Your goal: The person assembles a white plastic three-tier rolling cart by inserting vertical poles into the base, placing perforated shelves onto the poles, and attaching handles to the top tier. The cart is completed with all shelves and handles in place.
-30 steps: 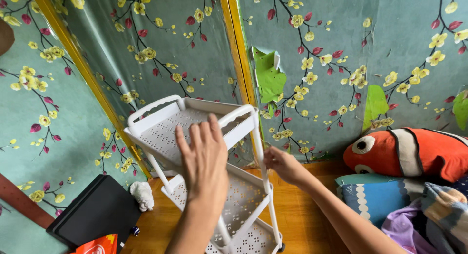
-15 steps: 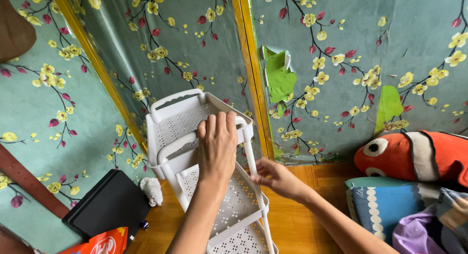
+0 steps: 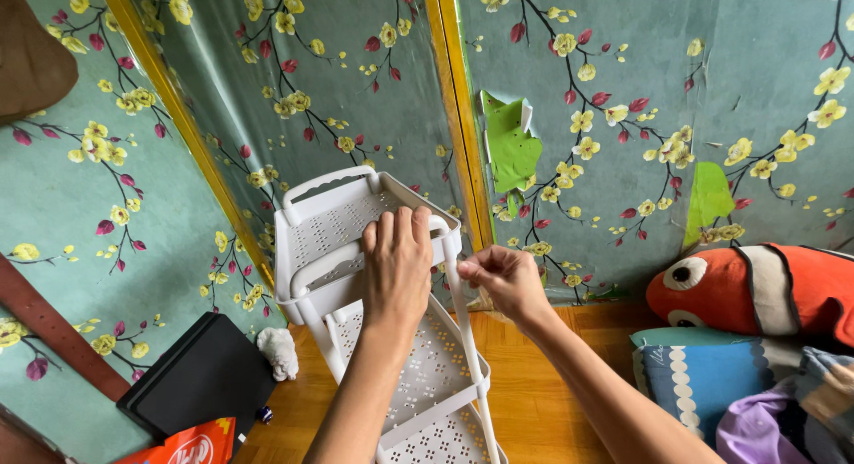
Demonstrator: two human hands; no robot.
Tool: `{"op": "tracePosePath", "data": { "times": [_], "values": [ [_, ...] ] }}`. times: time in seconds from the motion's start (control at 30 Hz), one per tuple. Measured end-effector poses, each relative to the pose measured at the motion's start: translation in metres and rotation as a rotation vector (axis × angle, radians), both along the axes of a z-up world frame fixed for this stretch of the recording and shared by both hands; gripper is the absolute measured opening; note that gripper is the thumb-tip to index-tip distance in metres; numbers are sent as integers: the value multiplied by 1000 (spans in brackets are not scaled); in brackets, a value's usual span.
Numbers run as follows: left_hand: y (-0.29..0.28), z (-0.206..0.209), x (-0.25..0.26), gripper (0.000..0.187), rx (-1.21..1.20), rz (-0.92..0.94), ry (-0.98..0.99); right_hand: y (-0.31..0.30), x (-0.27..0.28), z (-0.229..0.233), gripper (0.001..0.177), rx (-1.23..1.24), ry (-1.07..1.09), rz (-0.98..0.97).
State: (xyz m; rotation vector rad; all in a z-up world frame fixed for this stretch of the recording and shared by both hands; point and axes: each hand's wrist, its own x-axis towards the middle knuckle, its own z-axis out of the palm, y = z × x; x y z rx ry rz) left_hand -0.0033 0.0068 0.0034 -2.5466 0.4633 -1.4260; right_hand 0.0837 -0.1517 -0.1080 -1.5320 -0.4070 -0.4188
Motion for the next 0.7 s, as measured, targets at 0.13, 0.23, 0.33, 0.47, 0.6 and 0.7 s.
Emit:
{"op": "tracePosePath", "data": {
  "times": [0.13,0.23,0.33,0.47,0.6,0.7],
  "values": [
    [-1,-1,-4,60,51,32,-8,-26,20,-44,11,-594,58,-354],
    [2,-2,-5,58,17,-39,-41,-35,22,-72,17,-767,-260,-525],
    [-1,-3,0,56,29,8,-40,-31,12,-54,27,-425,-107,-165],
    [2,-5,3,56,-2,-47,-51,-7,-16,-19,29,121,73,182],
    [3,-6,5,53,8,-32,-61,13,-34,-2,28,96,-65,-33],
    [5,-4,6,58,-2,-37,-46,19,-44,5,22,-122,-314,-331]
  ]
}}
